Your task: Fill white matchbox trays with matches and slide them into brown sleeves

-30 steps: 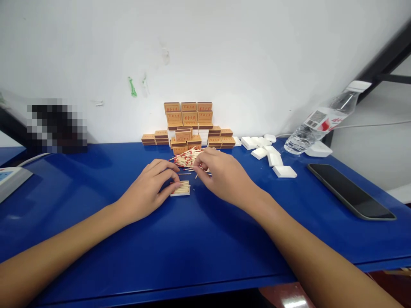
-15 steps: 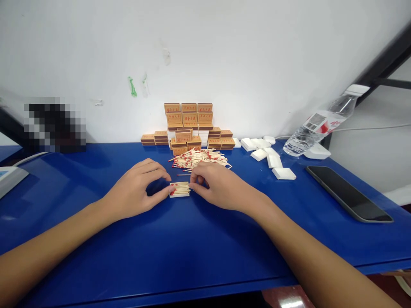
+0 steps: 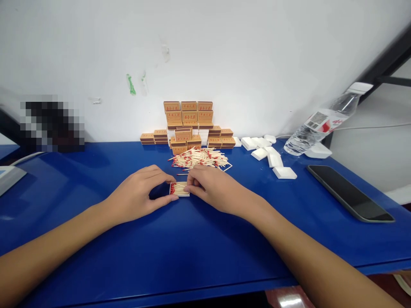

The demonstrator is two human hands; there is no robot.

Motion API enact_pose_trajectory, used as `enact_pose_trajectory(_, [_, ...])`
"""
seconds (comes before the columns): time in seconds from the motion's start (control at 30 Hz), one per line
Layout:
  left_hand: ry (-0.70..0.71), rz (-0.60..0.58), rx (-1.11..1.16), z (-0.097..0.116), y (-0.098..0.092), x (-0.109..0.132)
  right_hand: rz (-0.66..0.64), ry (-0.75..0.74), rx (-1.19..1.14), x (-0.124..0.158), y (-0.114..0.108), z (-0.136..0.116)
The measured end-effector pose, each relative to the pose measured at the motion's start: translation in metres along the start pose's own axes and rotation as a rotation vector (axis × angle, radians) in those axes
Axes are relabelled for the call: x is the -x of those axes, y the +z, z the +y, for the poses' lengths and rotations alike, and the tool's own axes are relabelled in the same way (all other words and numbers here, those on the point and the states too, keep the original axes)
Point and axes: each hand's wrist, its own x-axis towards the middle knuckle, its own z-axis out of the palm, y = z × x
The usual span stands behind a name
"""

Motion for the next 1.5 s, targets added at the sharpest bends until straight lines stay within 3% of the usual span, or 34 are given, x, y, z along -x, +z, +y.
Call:
enact_pose_trajectory(0.7, [0.105, 0.018, 0.002, 0.003, -0.0017, -0.0015, 0.114, -0.077, 0.054, -0.0014, 0.0061, -0.0016])
enact_pose_trajectory(1.5, [0.143, 0.004, -0.018, 0.003, 0.0003, -0.0004, 0.119, -0.114, 0.102, 0.0003, 0.0073, 0.0012])
